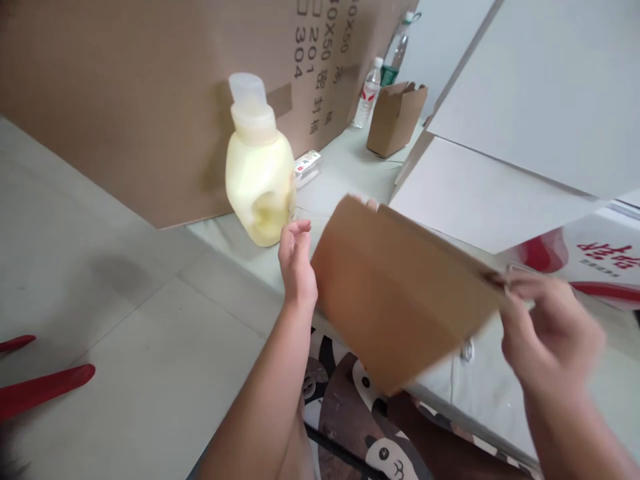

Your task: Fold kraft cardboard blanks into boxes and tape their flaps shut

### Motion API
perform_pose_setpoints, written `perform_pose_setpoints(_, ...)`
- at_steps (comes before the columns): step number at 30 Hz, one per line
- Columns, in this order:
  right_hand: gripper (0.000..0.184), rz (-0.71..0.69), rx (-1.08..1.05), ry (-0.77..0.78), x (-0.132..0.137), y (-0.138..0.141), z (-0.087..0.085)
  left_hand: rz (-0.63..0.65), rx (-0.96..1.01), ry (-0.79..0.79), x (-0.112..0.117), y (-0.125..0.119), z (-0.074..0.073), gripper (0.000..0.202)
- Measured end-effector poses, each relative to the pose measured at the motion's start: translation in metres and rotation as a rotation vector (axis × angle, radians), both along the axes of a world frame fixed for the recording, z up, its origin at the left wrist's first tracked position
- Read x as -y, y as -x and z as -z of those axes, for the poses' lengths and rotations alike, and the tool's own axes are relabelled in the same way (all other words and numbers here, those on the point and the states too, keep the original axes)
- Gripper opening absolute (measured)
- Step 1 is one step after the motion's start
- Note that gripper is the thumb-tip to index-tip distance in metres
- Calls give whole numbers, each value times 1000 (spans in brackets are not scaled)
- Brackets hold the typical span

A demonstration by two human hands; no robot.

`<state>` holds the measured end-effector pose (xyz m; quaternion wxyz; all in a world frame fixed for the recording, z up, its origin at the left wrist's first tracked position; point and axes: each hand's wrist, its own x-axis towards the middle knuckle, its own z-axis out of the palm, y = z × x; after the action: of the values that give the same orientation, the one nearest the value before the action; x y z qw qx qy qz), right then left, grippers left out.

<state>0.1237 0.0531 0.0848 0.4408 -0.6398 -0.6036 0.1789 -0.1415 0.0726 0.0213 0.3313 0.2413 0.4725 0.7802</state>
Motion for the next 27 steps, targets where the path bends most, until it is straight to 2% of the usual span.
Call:
perform_pose_setpoints(1, 11, 6, 34, -107, 17, -14, 14, 105, -71, -62, 2, -4, -3, 17)
perform_pose_setpoints(2, 10, -21, 45, -144, 30, -26, 27, 244, -132, -114, 3, -9, -5, 25)
perform_pose_setpoints(4, 19, -38, 39, -216, 45, -41, 49, 529, -209, -166, 4, -23, -6, 38)
perform_pose_setpoints(5, 23, -59, 17, -216, 47, -47, 57, 629, -227, -176, 3, -30, -4, 45)
perform_pose_setpoints(7, 23, -122, -29, -223, 46, -59, 70, 717, -255, -192, -1, -46, 4, 55)
perform_pose_setpoints(10, 30, -236, -77, -292, 40, -79, 80, 731, -330, -211, -10, -67, 17, 65)
perform_pose_setpoints(12, 34, -229, -92, -341, 38, -89, 83, 697, -367, -201, -16, -78, 21, 68)
perform_pose_setpoints(15, 37, -216, -95, -351, 36, -97, 85, 585, -410, -182, -23, -91, 19, 62)
perform_pose_setpoints(18, 35, -236, -87, -392, 36, -102, 87, 545, -456, -188, -27, -102, 15, 52)
perform_pose_setpoints(20, 32, -151, -97, -465, 38, -107, 89, 531, -451, -192, -29, -108, 14, 51)
perform_pose_setpoints(22, 48, -32, -157, -514, 40, -111, 90, 510, -438, -169, -30, -112, 15, 51)
perform_pose_setpoints(24, 71, -17, -258, -458, 43, -114, 91, 495, -432, -137, -31, -115, 15, 51)
perform_pose_setpoints(25, 75, -66, -312, -382, 44, -115, 91, 493, -429, -127, -31, -116, 16, 51)
perform_pose_setpoints(27, 70, -180, -416, -231, 45, -114, 90, 498, -431, -118, -30, -116, 16, 50)
